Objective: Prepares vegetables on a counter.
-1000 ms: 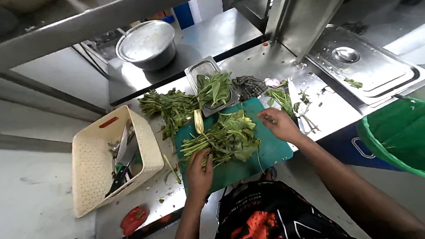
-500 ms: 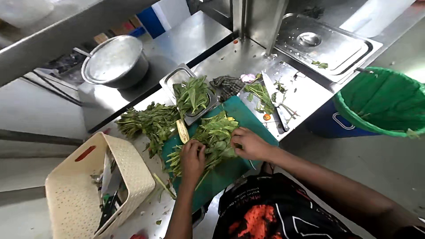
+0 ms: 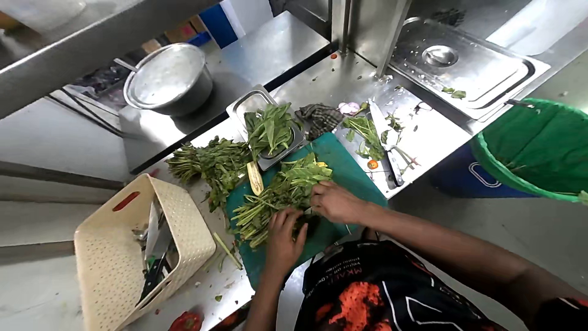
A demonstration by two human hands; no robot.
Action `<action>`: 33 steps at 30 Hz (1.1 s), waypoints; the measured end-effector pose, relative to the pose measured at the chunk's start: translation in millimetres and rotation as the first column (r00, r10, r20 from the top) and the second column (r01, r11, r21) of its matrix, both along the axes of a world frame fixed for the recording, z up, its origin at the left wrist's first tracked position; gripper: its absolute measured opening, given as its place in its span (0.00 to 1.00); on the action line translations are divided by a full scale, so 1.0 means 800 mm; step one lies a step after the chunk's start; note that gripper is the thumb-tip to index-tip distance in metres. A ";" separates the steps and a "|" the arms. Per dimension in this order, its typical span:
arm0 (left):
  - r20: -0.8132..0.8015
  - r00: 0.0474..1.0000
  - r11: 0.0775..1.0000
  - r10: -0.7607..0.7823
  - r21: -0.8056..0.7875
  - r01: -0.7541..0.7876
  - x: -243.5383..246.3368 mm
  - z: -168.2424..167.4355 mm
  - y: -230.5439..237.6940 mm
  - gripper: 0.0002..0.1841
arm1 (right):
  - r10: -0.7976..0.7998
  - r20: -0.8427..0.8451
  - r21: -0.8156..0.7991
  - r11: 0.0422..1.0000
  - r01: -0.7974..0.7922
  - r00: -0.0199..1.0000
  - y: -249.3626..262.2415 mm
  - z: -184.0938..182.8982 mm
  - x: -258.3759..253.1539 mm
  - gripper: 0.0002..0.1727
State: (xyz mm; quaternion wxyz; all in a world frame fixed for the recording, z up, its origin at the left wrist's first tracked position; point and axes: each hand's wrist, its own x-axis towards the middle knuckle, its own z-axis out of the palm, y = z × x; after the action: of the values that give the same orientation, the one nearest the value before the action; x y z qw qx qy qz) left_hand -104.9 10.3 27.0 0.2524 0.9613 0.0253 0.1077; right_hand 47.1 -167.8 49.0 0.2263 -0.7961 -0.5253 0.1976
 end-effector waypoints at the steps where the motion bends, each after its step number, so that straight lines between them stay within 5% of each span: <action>1: 0.018 1.000 1.000 0.014 0.002 -0.014 -0.001 0.001 -0.002 0.19 | 0.001 -0.005 0.040 0.999 -0.001 1.000 -0.001 0.011 0.004 0.11; 5: 0.072 0.996 0.998 0.060 -0.003 -0.060 0.012 0.016 -0.009 0.21 | 0.024 -0.074 0.173 0.985 -0.011 0.997 -0.003 0.060 0.022 0.10; 9: 0.027 0.999 0.984 0.045 -0.171 -0.040 0.020 0.040 -0.007 0.21 | -0.009 -0.234 0.234 0.970 0.065 0.972 -0.005 0.089 0.047 0.15; 17: -0.119 0.991 0.882 0.060 -0.458 -0.109 0.025 0.039 -0.009 0.13 | -0.227 -0.425 0.079 0.955 0.286 0.876 0.013 0.074 0.057 0.22; 19: -0.170 0.972 0.752 0.164 -0.616 -0.235 0.026 0.043 -0.005 0.13 | -0.326 -0.412 0.168 0.890 0.423 0.851 0.011 0.070 0.054 0.19; 22: -0.263 0.923 0.401 0.281 -0.842 -0.362 0.025 0.050 0.005 0.17 | -0.383 -0.442 0.333 0.769 0.545 0.811 0.001 0.055 0.039 0.15; 26: -0.291 0.915 0.095 0.282 -0.940 -0.328 0.020 0.051 0.014 0.19 | -0.337 -0.499 0.271 0.814 0.513 0.798 -0.006 0.029 0.018 0.14; 29: -0.236 0.938 0.111 0.254 -0.956 -0.270 0.016 0.047 0.015 0.18 | -0.284 -0.527 0.219 0.865 0.451 0.801 0.006 0.036 0.007 0.17; 33: -0.176 0.949 0.250 0.263 -0.937 -0.243 0.015 0.044 0.006 0.14 | -0.245 -0.640 0.123 0.903 0.412 0.728 0.032 0.053 0.003 0.26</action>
State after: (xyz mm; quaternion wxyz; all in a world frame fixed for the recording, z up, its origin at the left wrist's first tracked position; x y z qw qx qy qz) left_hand -93.2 15.3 62.3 0.7508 0.6056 0.2355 0.1186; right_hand 49.8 -142.0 91.6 0.5161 -0.7336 -0.2940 0.3303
